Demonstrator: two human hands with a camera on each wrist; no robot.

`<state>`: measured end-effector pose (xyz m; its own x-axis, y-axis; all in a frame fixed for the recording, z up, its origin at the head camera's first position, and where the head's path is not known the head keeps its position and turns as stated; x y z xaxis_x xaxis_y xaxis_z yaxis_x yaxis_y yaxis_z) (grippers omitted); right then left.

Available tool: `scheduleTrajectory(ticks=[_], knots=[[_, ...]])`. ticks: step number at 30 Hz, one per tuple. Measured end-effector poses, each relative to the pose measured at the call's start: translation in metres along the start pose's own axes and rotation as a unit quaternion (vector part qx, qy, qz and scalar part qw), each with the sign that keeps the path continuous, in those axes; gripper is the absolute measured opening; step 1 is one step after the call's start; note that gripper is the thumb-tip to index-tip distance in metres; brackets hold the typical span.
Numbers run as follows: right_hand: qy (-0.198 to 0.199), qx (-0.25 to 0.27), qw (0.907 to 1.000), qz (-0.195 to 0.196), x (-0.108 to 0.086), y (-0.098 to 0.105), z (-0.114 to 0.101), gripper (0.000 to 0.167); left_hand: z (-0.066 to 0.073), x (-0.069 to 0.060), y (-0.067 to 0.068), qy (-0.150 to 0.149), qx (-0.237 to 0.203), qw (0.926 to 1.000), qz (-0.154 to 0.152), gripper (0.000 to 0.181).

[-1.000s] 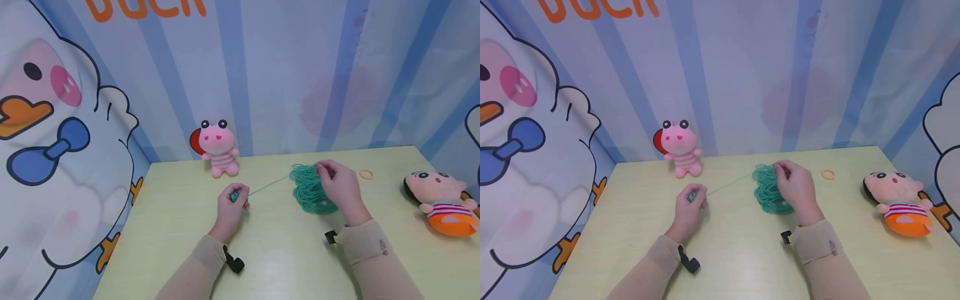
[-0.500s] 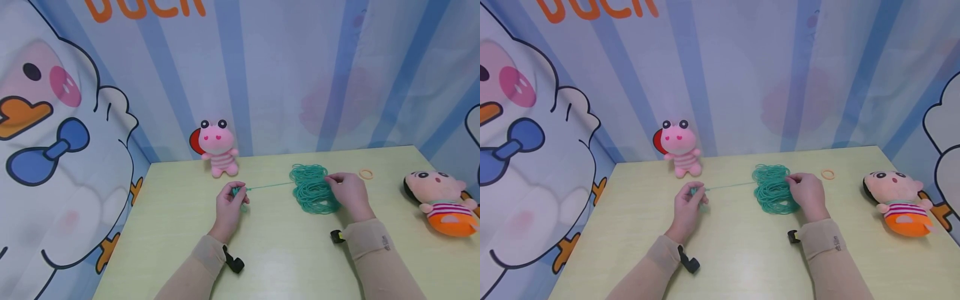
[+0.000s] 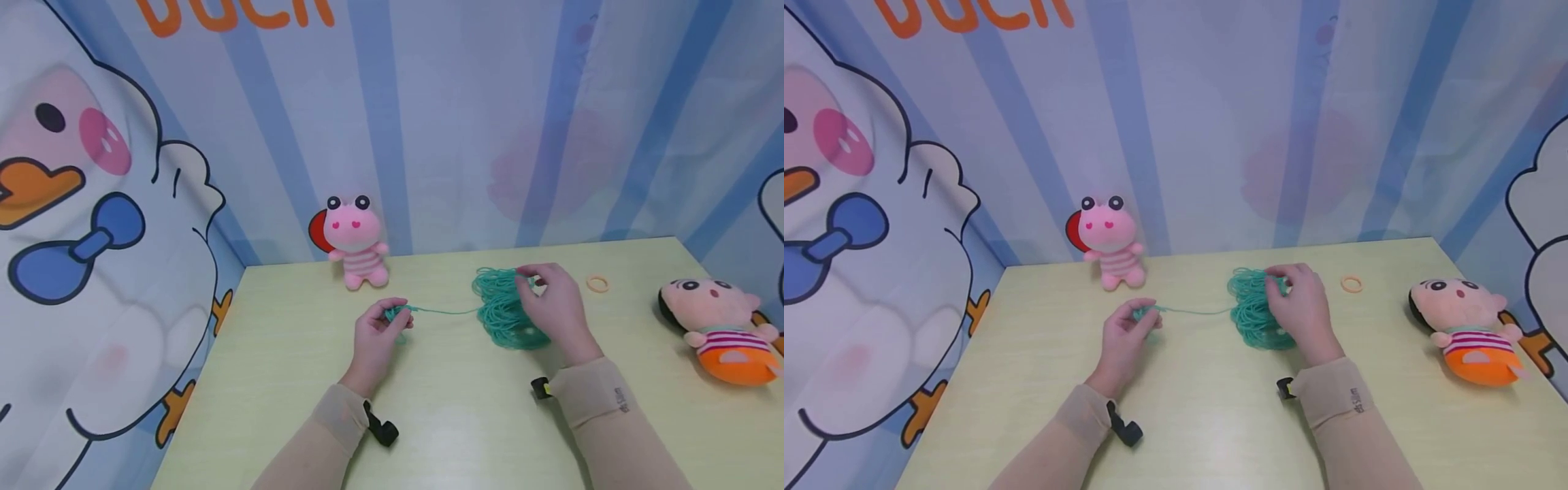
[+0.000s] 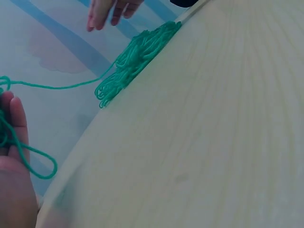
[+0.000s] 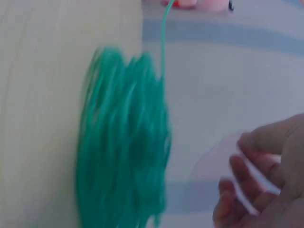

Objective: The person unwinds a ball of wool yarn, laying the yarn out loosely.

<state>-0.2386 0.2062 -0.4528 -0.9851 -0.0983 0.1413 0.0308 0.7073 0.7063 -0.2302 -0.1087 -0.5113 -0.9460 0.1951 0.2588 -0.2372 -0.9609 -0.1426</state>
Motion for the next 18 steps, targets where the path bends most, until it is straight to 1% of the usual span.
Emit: scheduleTrajectory(ticks=[1, 2, 3, 5, 7, 8, 10, 12, 14, 16, 18], knots=[[0.033, 0.001, 0.9995, -0.004, 0.000, -0.004, -0.009, 0.033, 0.000, 0.000, 0.000, 0.003, 0.001, 1.0000, -0.005, 0.028], [0.062, 0.004, 0.9979, -0.018, -0.001, -0.009, -0.018, 0.032, 0.001, 0.000, 0.000, 0.005, 0.002, 0.9999, -0.011, 0.030], [0.087, 0.010, 0.9954, -0.040, -0.002, -0.014, -0.028, 0.031, 0.001, -0.001, 0.000, 0.007, 0.003, 0.9998, -0.017, 0.032], [0.118, 0.019, 0.9878, -0.100, -0.005, -0.027, -0.044, 0.034, 0.003, -0.002, 0.000, 0.013, 0.004, 0.9995, -0.029, 0.032], [0.130, 0.024, 0.9790, -0.155, -0.008, -0.042, -0.057, 0.039, 0.004, -0.003, 0.000, 0.019, 0.007, 0.9989, -0.042, 0.033], [0.132, 0.026, 0.9751, -0.177, -0.010, -0.049, -0.061, 0.041, 0.005, -0.003, -0.001, 0.021, 0.008, 0.9985, -0.049, 0.033], [0.135, 0.020, 0.9698, -0.202, -0.013, -0.061, -0.067, 0.043, 0.004, -0.003, -0.001, 0.026, 0.011, 0.9978, -0.060, 0.033], [0.135, 0.015, 0.9693, -0.205, -0.014, -0.069, -0.070, 0.040, 0.005, -0.003, -0.001, 0.025, 0.013, 0.9972, -0.069, 0.033], [0.134, 0.010, 0.9719, -0.193, -0.016, -0.074, -0.070, 0.032, 0.004, -0.003, -0.002, 0.024, 0.011, 0.9971, -0.072, 0.032], [0.128, 0.005, 0.9759, -0.177, -0.016, -0.074, -0.070, 0.025, 0.003, -0.003, -0.002, 0.022, 0.007, 0.9975, -0.067, 0.032], [0.121, 0.005, 0.9787, -0.166, -0.017, -0.070, -0.070, 0.020, 0.003, -0.002, -0.002, 0.022, 0.004, 0.9983, -0.053, 0.032]])
Point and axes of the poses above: each hand's wrist, its own x-axis towards the middle knuckle, its own y-axis out of the back of the hand, z = x × y, the point moved 1 cm from there along x, towards the middle knuckle, and after that the axes turned 10 degrees about -z, right-handed, at the moved point
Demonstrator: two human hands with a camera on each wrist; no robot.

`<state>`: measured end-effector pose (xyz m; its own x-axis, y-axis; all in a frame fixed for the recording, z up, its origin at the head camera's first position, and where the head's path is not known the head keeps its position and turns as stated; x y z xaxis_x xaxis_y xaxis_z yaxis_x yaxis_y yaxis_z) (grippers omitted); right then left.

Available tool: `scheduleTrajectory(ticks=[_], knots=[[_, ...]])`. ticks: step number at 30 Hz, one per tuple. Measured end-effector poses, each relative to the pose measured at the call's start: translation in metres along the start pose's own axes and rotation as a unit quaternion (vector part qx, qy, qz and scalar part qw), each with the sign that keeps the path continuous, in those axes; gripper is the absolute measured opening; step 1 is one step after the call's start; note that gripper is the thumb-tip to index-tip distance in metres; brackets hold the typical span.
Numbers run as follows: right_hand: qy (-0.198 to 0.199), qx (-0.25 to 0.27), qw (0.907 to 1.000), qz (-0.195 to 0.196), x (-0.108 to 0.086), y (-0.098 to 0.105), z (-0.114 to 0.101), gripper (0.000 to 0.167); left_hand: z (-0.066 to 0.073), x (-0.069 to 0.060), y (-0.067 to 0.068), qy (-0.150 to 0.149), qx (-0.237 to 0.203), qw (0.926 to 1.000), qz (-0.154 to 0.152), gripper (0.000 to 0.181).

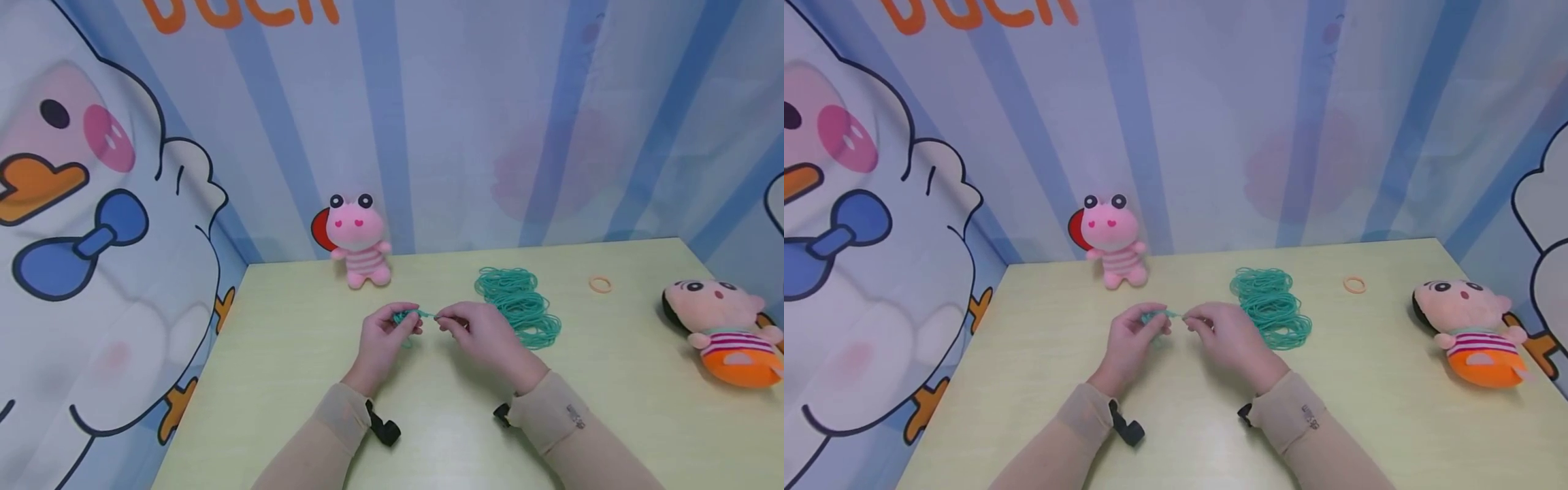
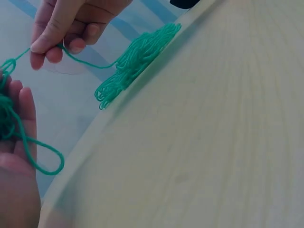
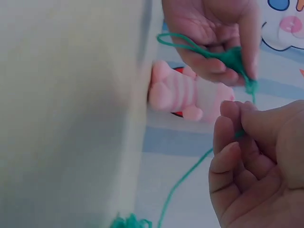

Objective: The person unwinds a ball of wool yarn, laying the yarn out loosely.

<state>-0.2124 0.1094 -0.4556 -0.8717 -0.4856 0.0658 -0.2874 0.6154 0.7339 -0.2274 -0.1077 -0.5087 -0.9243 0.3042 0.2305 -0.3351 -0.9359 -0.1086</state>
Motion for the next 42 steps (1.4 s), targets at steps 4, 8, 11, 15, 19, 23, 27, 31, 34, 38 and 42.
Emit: scheduleTrajectory(ticks=[4, 8, 11, 15, 19, 23, 27, 31, 34, 38, 42], knots=[[-0.009, 0.006, 0.9999, 0.012, -0.006, 0.016, 0.000, 0.018, -0.001, 0.001, 0.000, 0.001, -0.001, 0.9991, 0.043, 0.026], [-0.020, 0.017, 0.9996, 0.010, -0.012, 0.035, 0.003, 0.016, -0.001, 0.001, 0.001, 0.002, -0.012, 0.9979, 0.063, 0.022], [-0.033, 0.017, 0.9993, -0.002, -0.017, 0.049, 0.007, 0.018, -0.002, 0.002, 0.001, -0.001, -0.022, 0.9979, 0.061, 0.026], [-0.050, 0.014, 0.9986, -0.008, -0.025, 0.066, 0.014, 0.022, -0.003, 0.002, 0.002, -0.006, -0.028, 0.9973, 0.068, 0.023], [-0.064, 0.016, 0.9978, 0.008, -0.031, 0.076, 0.019, 0.024, -0.003, 0.003, 0.002, -0.002, -0.036, 0.9966, 0.073, 0.021], [-0.071, 0.023, 0.9968, 0.029, -0.031, 0.077, 0.020, 0.025, -0.004, 0.003, 0.002, 0.006, -0.027, 0.9972, 0.069, 0.024], [-0.059, 0.033, 0.9970, 0.037, -0.027, 0.071, 0.021, 0.025, -0.004, 0.002, 0.002, 0.007, -0.017, 0.9986, 0.049, 0.029], [-0.059, 0.032, 0.9963, 0.053, -0.025, 0.067, 0.021, 0.025, -0.003, 0.000, 0.001, 0.016, -0.041, 0.9990, -0.001, 0.024], [-0.068, 0.030, 0.9942, 0.078, -0.025, 0.067, 0.022, 0.025, -0.002, -0.001, 0.000, 0.024, -0.056, 0.9972, -0.043, 0.024], [-0.072, 0.030, 0.9920, 0.099, -0.025, 0.066, 0.021, 0.026, 0.001, -0.003, -0.002, 0.022, -0.039, 0.9966, -0.069, 0.023], [-0.071, 0.036, 0.9928, 0.090, -0.023, 0.065, 0.021, 0.024, 0.001, -0.002, -0.002, 0.029, -0.022, 0.9974, -0.062, 0.026]])
Point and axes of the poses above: each hand's wrist, its own x-axis towards the middle knuckle, its own y-axis out of the back of the hand, z = x × y, the point moved 1 cm from there along x, towards the middle knuckle, and after that the axes turned 10 degrees about -z, right-handed, at the moved point
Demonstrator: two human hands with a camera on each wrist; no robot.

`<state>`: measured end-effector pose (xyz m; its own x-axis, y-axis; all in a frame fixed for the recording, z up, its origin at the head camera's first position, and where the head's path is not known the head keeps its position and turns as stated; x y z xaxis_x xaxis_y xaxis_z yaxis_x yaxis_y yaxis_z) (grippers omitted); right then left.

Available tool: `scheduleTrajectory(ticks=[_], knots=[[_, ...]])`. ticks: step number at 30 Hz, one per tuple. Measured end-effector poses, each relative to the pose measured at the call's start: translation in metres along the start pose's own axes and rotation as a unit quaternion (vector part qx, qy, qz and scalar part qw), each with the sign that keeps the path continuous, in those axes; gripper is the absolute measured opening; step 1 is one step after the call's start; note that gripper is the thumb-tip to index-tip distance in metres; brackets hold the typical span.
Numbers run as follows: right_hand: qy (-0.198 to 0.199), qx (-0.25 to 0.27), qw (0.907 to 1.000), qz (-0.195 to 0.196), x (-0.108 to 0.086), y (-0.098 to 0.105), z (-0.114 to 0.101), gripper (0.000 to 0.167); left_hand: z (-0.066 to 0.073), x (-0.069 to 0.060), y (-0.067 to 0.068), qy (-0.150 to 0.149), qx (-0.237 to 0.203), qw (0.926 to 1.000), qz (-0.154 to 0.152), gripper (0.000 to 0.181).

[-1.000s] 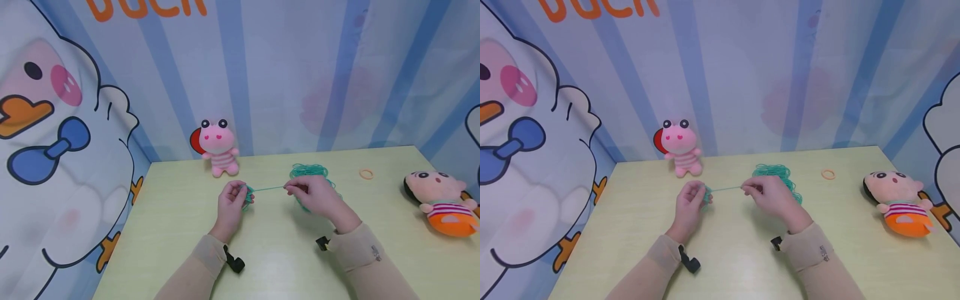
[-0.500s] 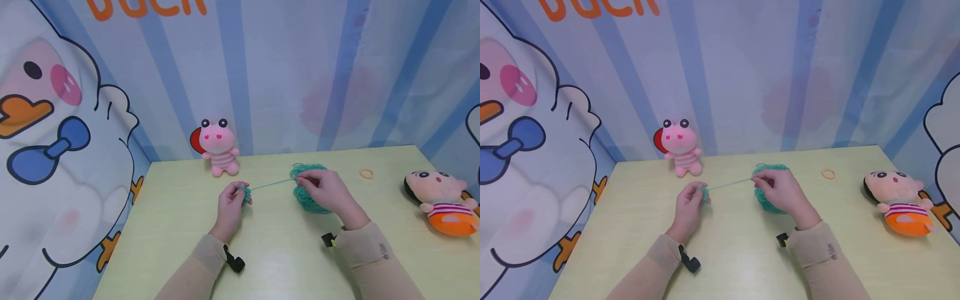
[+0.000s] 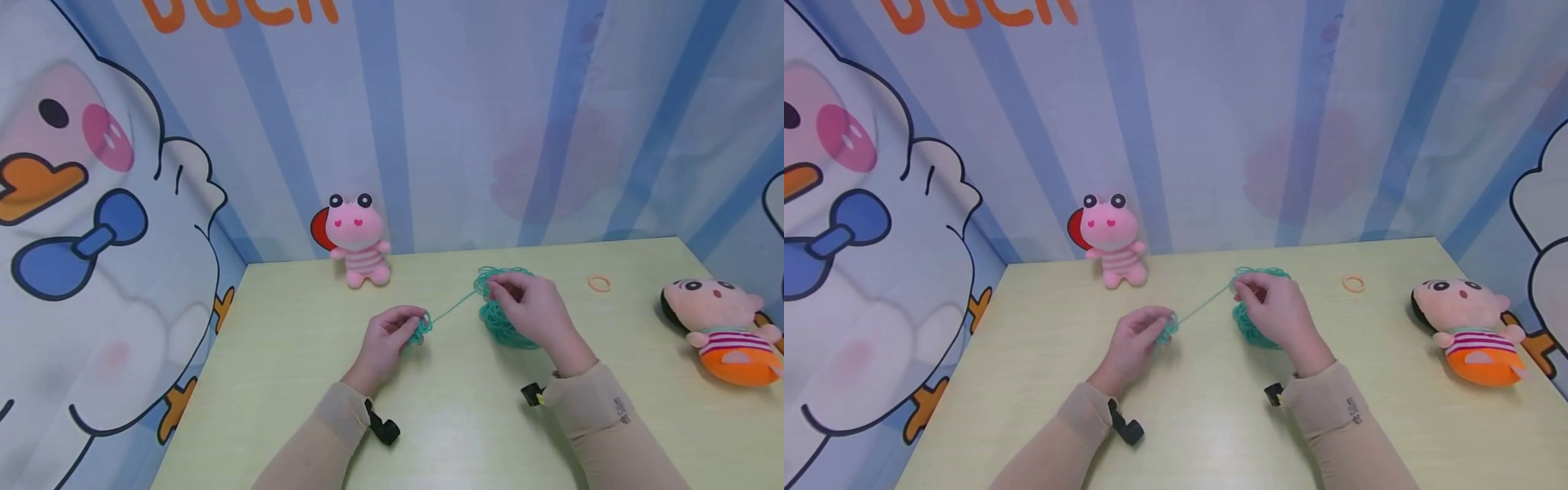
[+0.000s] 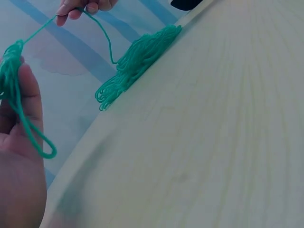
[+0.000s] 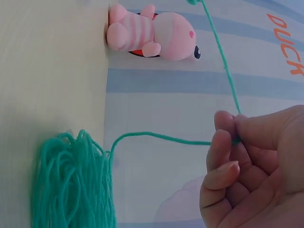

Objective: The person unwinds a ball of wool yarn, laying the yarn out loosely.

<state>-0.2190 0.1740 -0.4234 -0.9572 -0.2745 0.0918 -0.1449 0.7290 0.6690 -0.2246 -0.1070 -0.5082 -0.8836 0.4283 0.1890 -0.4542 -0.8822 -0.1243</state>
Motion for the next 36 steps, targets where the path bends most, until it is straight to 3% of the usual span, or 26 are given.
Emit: scheduleTrajectory(ticks=[4, 8, 14, 23, 26, 31, 36], knots=[[-0.002, 0.002, 0.9998, -0.019, 0.0008, -0.0013, 0.0010, 0.023, -0.0005, 0.0007, 0.0004, 0.012, -0.017, 0.9997, 0.011, 0.027], [-0.006, 0.005, 0.9994, -0.033, 0.0004, -0.0024, 0.0008, 0.024, 0.0000, 0.0002, -0.0001, 0.008, -0.041, 0.9991, 0.000, 0.030], [-0.003, 0.001, 0.9995, -0.032, 0.0004, -0.0021, 0.0009, 0.025, 0.0005, 0.0009, 0.0004, -0.008, -0.027, 0.9996, 0.002, 0.033], [-0.014, -0.007, 0.9993, 0.033, -0.0001, 0.0029, 0.0016, 0.032, -0.0012, 0.0023, 0.0018, -0.023, -0.044, 0.9975, 0.049, 0.025], [-0.012, -0.002, 0.9996, 0.027, 0.0000, 0.0029, 0.0019, 0.031, -0.0018, 0.0029, 0.0022, -0.017, -0.041, 0.9966, 0.070, 0.024], [-0.001, 0.004, 1.0000, -0.002, 0.0000, 0.0018, 0.0023, 0.028, -0.0020, 0.0033, 0.0033, -0.011, 0.012, 0.9943, 0.106, 0.026], [-0.010, 0.002, 0.9997, 0.024, -0.0014, 0.0032, 0.0016, 0.032, -0.0025, 0.0035, 0.0042, -0.015, 0.000, 0.9924, 0.122, 0.030]])
Point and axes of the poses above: each hand's wrist, its own x-axis towards the middle knuckle, its own y-axis out of the back of the hand, z = x × y, the point moved 1 cm from there along x, towards the middle knuckle, and after that the axes turned 10 degrees about -z, right-handed, at the moved point
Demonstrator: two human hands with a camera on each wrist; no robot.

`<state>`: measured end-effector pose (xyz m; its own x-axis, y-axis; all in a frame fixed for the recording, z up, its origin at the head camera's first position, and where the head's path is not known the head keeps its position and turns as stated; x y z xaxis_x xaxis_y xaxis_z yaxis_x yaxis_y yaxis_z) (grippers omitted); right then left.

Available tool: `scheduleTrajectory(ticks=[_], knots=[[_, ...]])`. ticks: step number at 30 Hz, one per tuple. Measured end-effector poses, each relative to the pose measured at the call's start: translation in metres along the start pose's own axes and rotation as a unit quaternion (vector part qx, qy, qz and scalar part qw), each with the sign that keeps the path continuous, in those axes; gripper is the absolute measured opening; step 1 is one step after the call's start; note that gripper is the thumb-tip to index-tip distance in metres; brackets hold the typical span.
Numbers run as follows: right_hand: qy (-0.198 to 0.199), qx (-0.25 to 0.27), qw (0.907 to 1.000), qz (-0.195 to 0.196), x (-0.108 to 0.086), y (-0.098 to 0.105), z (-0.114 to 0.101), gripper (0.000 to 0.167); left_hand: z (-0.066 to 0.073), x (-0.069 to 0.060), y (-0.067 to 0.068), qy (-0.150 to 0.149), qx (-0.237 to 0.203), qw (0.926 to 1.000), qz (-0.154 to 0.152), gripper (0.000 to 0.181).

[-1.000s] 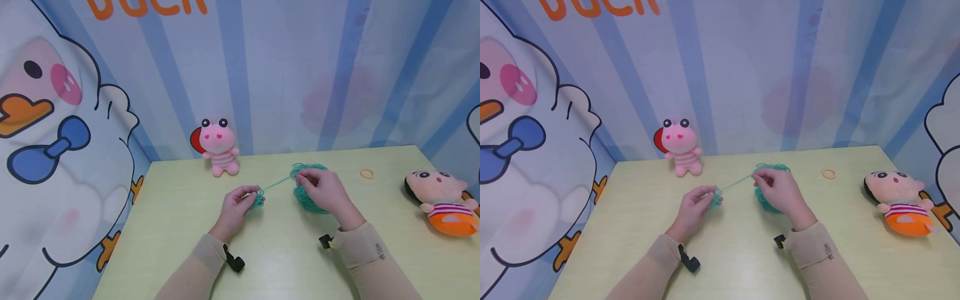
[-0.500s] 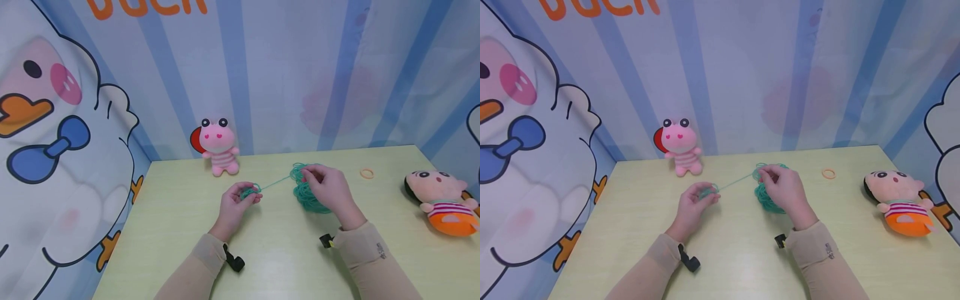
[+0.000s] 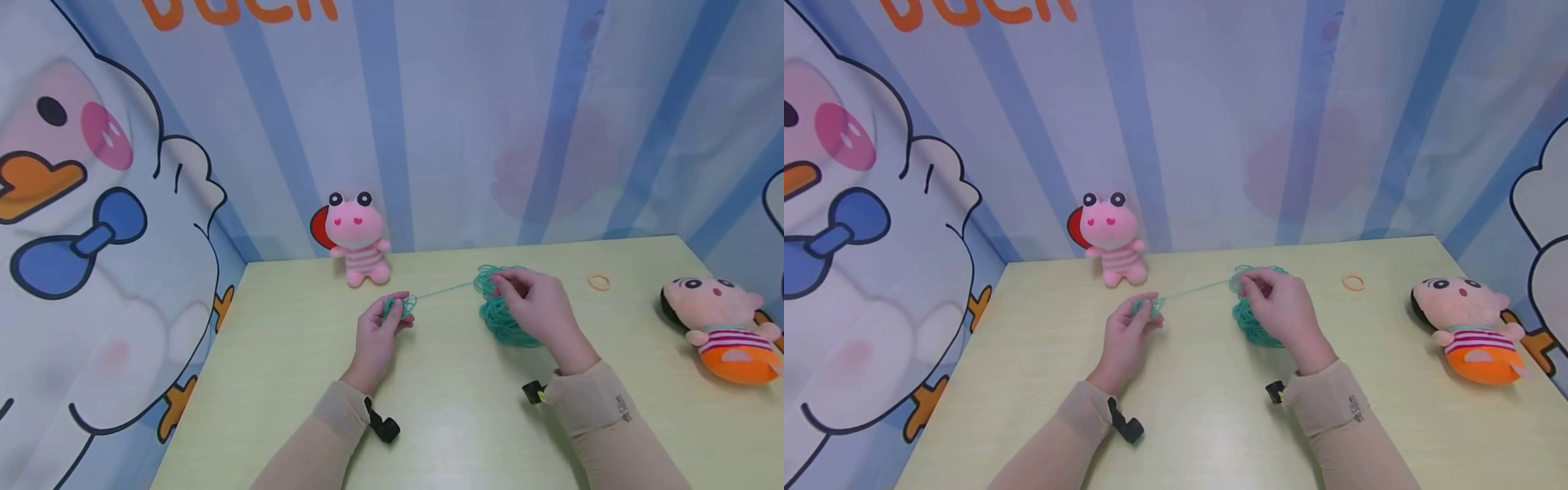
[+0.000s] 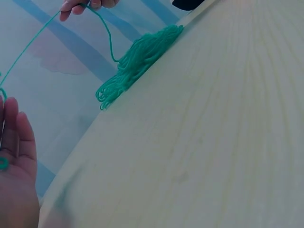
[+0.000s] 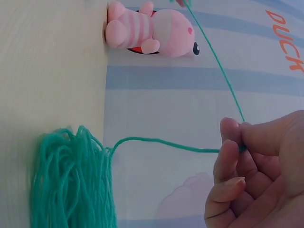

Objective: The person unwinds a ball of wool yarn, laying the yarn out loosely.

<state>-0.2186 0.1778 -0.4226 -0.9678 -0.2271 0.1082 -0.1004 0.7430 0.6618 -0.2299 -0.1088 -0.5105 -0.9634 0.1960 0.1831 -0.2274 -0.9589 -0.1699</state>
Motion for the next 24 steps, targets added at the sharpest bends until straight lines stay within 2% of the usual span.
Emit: scheduleTrajectory(ticks=[3, 7, 15, 21, 24], knots=[[-0.004, 0.002, 0.9997, 0.023, 0.000, 0.002, 0.000, 0.032, 0.000, 0.000, 0.000, -0.013, 0.001, 0.9998, 0.012, 0.030], [0.004, 0.007, 0.9996, 0.027, 0.001, 0.001, 0.001, 0.032, 0.001, 0.000, 0.000, -0.030, 0.005, 0.9994, 0.017, 0.029], [-0.010, -0.003, 0.9988, 0.047, -0.001, 0.007, 0.002, 0.036, 0.001, 0.000, -0.001, -0.016, -0.038, 0.9991, 0.011, 0.035], [-0.009, -0.010, 0.9983, 0.058, -0.003, 0.013, 0.003, 0.033, 0.002, -0.001, -0.001, -0.030, -0.070, 0.9970, 0.016, 0.006], [0.001, -0.007, 0.9990, 0.044, -0.003, 0.014, 0.003, 0.030, 0.002, -0.002, -0.001, -0.040, -0.073, 0.9965, 0.004, 0.008]])
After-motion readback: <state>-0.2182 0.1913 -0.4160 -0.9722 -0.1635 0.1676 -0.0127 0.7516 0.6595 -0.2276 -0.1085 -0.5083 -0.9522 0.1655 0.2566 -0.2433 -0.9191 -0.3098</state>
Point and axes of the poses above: each hand's wrist, its own x-axis towards the middle knuckle, its own y-axis out of the back of the hand, z = x × y, the point moved 1 cm from there along x, towards the middle knuckle, and after that the axes turned 10 degrees about -z, right-handed, at the moved point
